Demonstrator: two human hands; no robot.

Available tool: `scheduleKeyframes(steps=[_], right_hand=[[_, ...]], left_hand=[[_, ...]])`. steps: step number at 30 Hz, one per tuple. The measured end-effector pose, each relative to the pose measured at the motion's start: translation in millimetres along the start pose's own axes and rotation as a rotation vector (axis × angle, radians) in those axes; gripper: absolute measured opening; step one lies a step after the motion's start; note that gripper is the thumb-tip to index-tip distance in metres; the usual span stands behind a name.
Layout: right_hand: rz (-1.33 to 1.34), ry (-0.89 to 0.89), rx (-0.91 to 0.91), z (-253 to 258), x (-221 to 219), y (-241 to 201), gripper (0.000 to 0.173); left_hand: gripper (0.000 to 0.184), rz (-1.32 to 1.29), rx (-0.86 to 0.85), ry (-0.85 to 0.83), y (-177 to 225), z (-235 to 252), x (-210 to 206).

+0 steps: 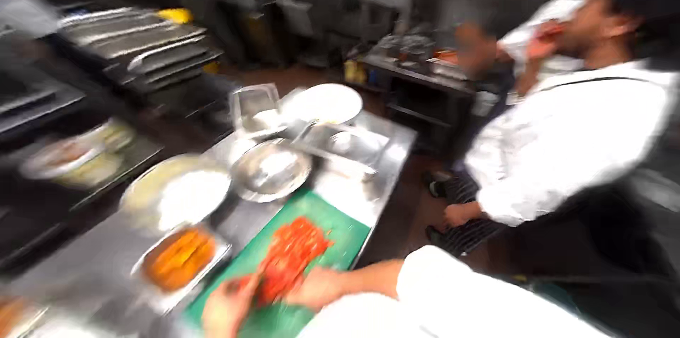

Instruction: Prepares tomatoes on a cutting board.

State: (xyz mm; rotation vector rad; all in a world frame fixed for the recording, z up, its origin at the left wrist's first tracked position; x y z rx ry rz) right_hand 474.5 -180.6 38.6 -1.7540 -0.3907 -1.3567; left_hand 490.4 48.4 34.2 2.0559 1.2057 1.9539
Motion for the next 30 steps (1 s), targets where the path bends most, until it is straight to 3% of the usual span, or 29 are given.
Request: scheduleKeyframes(steps=[3, 7, 9, 12, 14, 17, 20, 22, 25, 28, 30], right_hand=[[-0.011, -0.085, -0.019, 17.4, -20.4, 11.4, 0.052], [-0.015, -0.009, -0.086, 22.5, -28.3, 25.7, 0.033], [0.007, 0.046, -0.104, 21.4, -26.7, 25.7, 0.035], [0.032, 0.217, -0.104, 9.5, -22.2, 28.7, 0.035], [0.044, 0.190, -0.068, -8.4, -24.7, 32.4, 0.036], [-0.003, -0.008, -0.033, -35.2, -34.2, 45.8, 0.036], [-0.053, -0.002, -0.158, -35.8, -27.4, 62.3, 0.034], [-0.037, 0.028, -0.213, -35.7, -25.9, 65.9, 0.032], [0.136, 0.069, -0.289, -37.7, -29.0, 62.0, 0.031], [0.449, 0.078, -0.425, -31.8, -38.4, 55.2, 0.030], [0.540, 0.075, -0.473, -23.1, -45.2, 48.2, 0.030]], left_hand=[[0.050, -0.276, 0.148, 0.080, -15.3, -17.6, 14.8], [0.059, -0.446, 0.201, 0.174, -35.0, -57.3, -0.4], [0.061, -0.422, 0.156, 0.224, -48.4, -73.3, -18.1], [0.050, -0.170, 0.032, 0.317, -62.1, -94.1, -37.1], [0.053, -0.014, 0.035, 0.327, -65.1, -104.7, -39.1], [0.050, 0.023, 0.039, 0.209, -64.8, -107.4, -42.3], [0.047, 0.002, -0.155, 0.030, -53.0, -104.0, -50.3], [0.052, -0.018, -0.201, 0.043, -45.7, -109.1, -53.3], [0.046, 0.002, -0.132, 0.160, -42.5, -114.4, -60.4], [0.038, -0.022, -0.200, 0.091, -38.2, -112.7, -62.5], [0.039, -0.041, -0.201, 0.133, -33.6, -117.3, -60.7]])
Point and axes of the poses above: each hand's wrist, its own z-axis towards the middle knuckle, its own x-axis out of the back of the hand, y = z × x, the point moved 3 cm from there along z, towards the middle knuckle, and after that the axes turned 12 degrees about y, right-handed, at the moved point
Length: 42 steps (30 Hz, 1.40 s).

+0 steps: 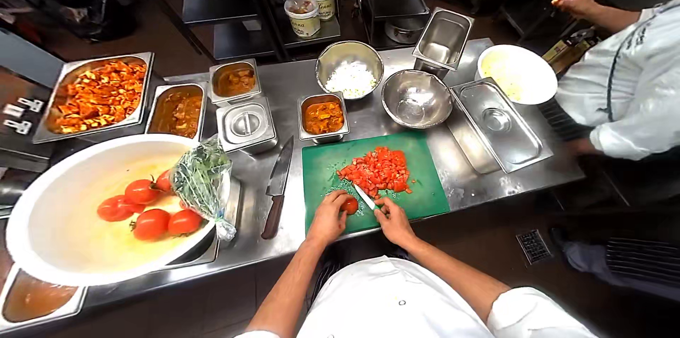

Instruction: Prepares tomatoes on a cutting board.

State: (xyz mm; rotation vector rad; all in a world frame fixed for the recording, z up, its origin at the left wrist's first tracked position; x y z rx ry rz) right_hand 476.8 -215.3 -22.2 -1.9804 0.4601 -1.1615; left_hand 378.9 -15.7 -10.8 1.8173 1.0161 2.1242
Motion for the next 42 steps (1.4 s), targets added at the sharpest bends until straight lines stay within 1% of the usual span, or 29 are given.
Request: scheduleKeyframes(steps=[1, 3, 6, 10, 13, 15, 17, 19, 21, 23, 25, 26, 28, 29, 30, 32, 35, 36, 39, 42], right_hand=[[-0.002, -0.010, 0.004, 4.1, -6.0, -4.2, 0.030], [-0.037, -0.033, 0.026, 10.6, -15.6, -15.5, 0.030], [-0.069, -0.043, 0.051, 19.3, -26.2, -25.8, 0.027], [-0.112, -0.025, 0.116, 16.4, -25.6, -25.8, 0.025], [-0.183, -0.025, 0.208, 6.9, -11.4, -21.7, 0.025], [-0.194, -0.018, 0.218, 1.1, -7.3, -12.9, 0.025], [-0.173, -0.009, 0.170, -1.1, -9.5, -8.7, 0.026], [-0.137, -0.003, 0.108, 0.8, -17.3, -13.6, 0.026], [-0.101, -0.024, 0.053, 4.9, -27.5, -21.8, 0.026], [-0.055, -0.044, 0.015, 4.4, -33.9, -25.4, 0.026], [0.004, -0.097, -0.009, -4.0, -34.6, -21.4, 0.026], [0.035, -0.150, -0.016, -11.3, -33.2, -17.3, 0.027], [0.093, -0.258, -0.028, -26.7, -29.4, -4.1, 0.028], [0.113, -0.274, -0.030, -31.9, -27.3, 3.4, 0.029], [0.133, -0.259, -0.036, -34.7, -24.3, 9.2, 0.029], [0.186, -0.174, -0.076, -35.9, -17.6, 10.1, 0.027], [0.205, -0.047, -0.133, -25.5, -16.3, -0.8, 0.023], [0.189, -0.046, -0.145, -19.5, -18.8, -5.3, 0.023], [0.139, -0.060, -0.152, -7.5, -30.3, -15.2, 0.025], [0.108, -0.114, -0.089, -11.5, -30.9, -11.0, 0.027]], left_hand=[[0.036, 0.012, 0.037, 0.059, 3.0, -2.8, 2.5], [0.023, 0.040, 0.124, 0.160, 6.4, -9.5, 3.8], [0.015, 0.050, 0.199, 0.197, 6.1, -15.1, 2.1], [0.011, 0.047, 0.219, 0.210, 5.9, -14.8, 3.4], [0.012, 0.062, 0.233, 0.186, 7.8, -15.5, 3.7], [0.013, 0.065, 0.247, 0.173, 7.1, -16.6, 2.6], [0.014, 0.058, 0.270, 0.137, 8.1, -15.2, 3.0], [0.016, 0.020, 0.282, 0.111, 8.5, -15.0, 1.7], [0.023, -0.036, 0.283, 0.106, 8.5, -17.1, -0.7], [0.023, -0.059, 0.290, 0.127, 9.5, -20.8, -2.6], [0.020, -0.056, 0.297, 0.149, 8.9, -21.9, -2.9], [0.019, -0.053, 0.300, 0.149, 9.1, -21.2, -2.5], [0.018, -0.048, 0.303, 0.161, 9.3, -21.2, -2.7], [0.017, -0.045, 0.305, 0.168, 9.0, -22.2, -3.1], [0.017, -0.042, 0.304, 0.175, 8.8, -23.0, -3.6], [0.020, -0.046, 0.312, 0.183, 7.9, -25.6, -4.2], [0.032, -0.083, 0.322, 0.160, 5.9, -28.2, -5.4], [0.035, -0.083, 0.323, 0.144, 7.0, -27.2, -5.0], [0.033, -0.049, 0.312, 0.125, 11.1, -23.7, -4.5], [0.032, -0.040, 0.330, 0.137, 10.8, -22.9, -5.8]])
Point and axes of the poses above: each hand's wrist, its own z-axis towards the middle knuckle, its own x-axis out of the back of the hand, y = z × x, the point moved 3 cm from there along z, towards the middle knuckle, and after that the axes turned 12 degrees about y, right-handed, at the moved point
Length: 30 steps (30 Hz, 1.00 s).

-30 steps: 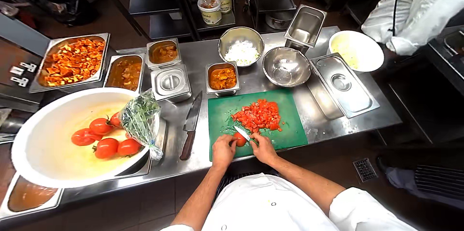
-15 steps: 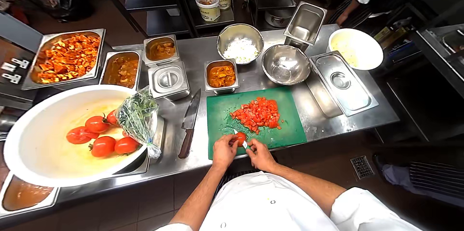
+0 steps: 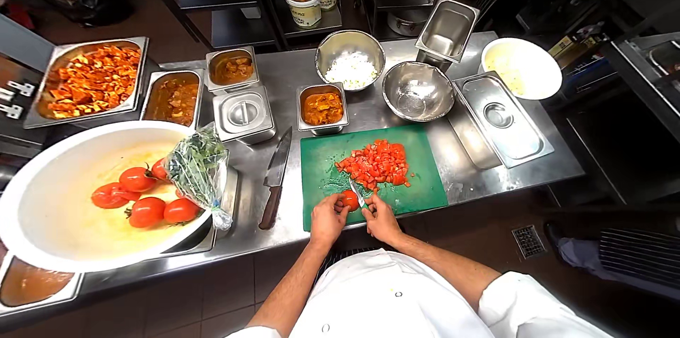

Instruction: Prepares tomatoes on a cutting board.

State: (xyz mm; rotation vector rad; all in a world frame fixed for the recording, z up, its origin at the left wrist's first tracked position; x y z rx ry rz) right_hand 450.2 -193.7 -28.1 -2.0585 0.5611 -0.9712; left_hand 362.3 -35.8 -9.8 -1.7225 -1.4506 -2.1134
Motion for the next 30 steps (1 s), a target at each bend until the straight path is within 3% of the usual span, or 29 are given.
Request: scheduleKeyframes(steps=[5, 8, 10, 12, 15, 19, 24, 27, 30], right_hand=[[-0.145, -0.110, 0.150, -26.0, 26.6, 36.4, 0.031], [-0.280, 0.067, 0.261, -39.9, 56.6, 44.3, 0.031], [-0.481, 0.246, 0.495, -42.6, 66.3, 38.7, 0.029], [-0.619, 0.326, 0.691, -33.7, 59.4, 25.9, 0.026], [-0.666, 0.325, 0.837, 1.1, 32.8, -2.6, 0.022], [-0.724, 0.246, 0.881, 33.6, 7.2, -28.6, 0.016], [-0.782, 0.083, 0.774, -4.2, 45.6, 10.9, 0.023], [-0.744, 0.202, 0.835, -22.6, 58.3, 18.1, 0.024], [-0.697, 0.238, 0.843, -0.5, 29.0, -12.3, 0.021]], left_hand=[[0.038, -0.023, -0.006, 0.019, -1.6, -1.9, -2.7], [0.051, -0.008, -0.054, 0.027, -4.8, -2.9, -10.8], [0.047, 0.028, -0.094, -0.002, -7.2, 8.3, -9.1], [0.046, 0.049, -0.164, -0.024, -8.5, 21.0, -3.3], [0.039, 0.109, -0.308, -0.030, -3.2, 27.7, -2.0], [0.029, 0.166, -0.325, -0.034, 5.2, 29.9, -4.6], [0.028, 0.130, -0.330, -0.019, -0.6, 30.3, -5.4], [0.028, 0.103, -0.338, 0.006, -6.8, 26.3, -7.9], [0.025, 0.091, -0.385, 0.051, -6.5, 23.9, -10.1]])
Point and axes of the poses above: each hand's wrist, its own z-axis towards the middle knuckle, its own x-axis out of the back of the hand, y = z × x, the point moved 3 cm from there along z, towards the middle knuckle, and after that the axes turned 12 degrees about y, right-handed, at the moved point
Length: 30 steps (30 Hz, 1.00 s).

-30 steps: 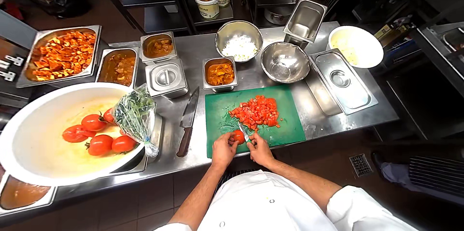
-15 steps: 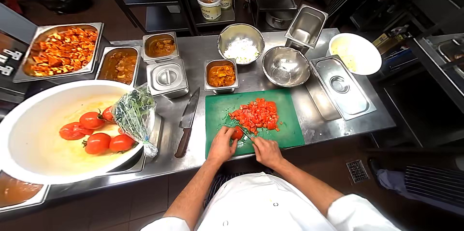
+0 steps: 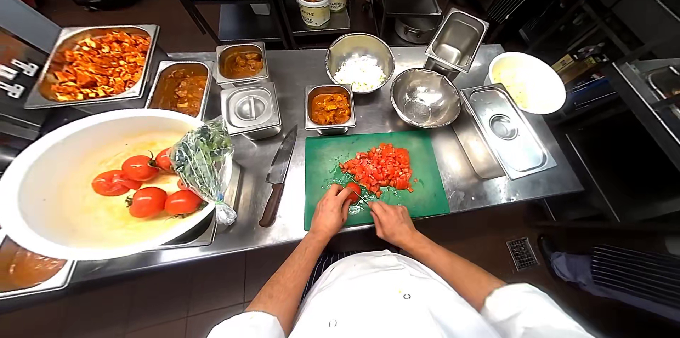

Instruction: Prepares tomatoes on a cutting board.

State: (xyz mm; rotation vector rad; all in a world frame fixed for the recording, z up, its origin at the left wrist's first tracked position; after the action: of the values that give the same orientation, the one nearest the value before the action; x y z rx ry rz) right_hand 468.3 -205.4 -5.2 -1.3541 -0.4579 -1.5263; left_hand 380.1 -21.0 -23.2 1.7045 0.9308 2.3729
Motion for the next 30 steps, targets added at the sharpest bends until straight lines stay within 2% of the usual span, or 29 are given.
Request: scheduleKeyframes(steps=[2, 4, 8, 11, 13, 17, 20, 22, 26, 28, 30], right_hand=[[0.022, -0.045, -0.010, 29.6, -17.9, -7.3, 0.019], [0.037, -0.094, 0.002, 33.7, -22.6, -5.2, 0.018], [0.076, -0.221, -0.052, -27.0, 0.2, 18.9, 0.026], [0.061, -0.101, -0.065, -47.0, 14.7, 22.4, 0.025], [0.073, -0.038, -0.055, -26.1, 6.7, 11.2, 0.024], [0.106, -0.086, -0.016, 25.4, -20.9, -9.5, 0.021], [0.099, -0.170, 0.008, 7.0, -19.3, -3.0, 0.020], [0.106, -0.215, -0.004, -22.1, -4.8, 10.2, 0.023], [0.058, -0.094, -0.081, -60.2, 21.5, 27.9, 0.024], [0.008, -0.024, -0.142, -56.1, 16.5, 26.3, 0.025], [-0.026, -0.030, -0.212, -41.8, 5.7, 21.0, 0.025]], left_hand=[[0.024, 0.011, -0.011, 0.001, 0.6, 0.7, -0.8], [0.024, 0.020, -0.005, -0.008, 0.2, 1.3, -0.9], [0.025, -0.009, 0.009, -0.008, -3.8, 0.4, -0.8], [0.024, -0.025, -0.018, 0.026, -5.8, -6.9, -1.6], [0.019, -0.029, -0.048, 0.052, -5.3, -8.5, -1.2], [0.015, -0.022, -0.044, 0.083, -2.4, -6.3, -1.3], [0.014, -0.024, -0.024, 0.072, -3.6, -7.6, 0.2], [0.018, -0.037, -0.006, 0.027, -6.0, -3.3, 2.5], [0.071, -0.010, -0.096, -0.252, -1.3, 23.6, 7.7], [0.068, 0.052, -0.145, -0.352, 3.5, 36.9, 6.1], [0.056, 0.081, -0.066, -0.367, 7.9, 42.4, 6.6]])
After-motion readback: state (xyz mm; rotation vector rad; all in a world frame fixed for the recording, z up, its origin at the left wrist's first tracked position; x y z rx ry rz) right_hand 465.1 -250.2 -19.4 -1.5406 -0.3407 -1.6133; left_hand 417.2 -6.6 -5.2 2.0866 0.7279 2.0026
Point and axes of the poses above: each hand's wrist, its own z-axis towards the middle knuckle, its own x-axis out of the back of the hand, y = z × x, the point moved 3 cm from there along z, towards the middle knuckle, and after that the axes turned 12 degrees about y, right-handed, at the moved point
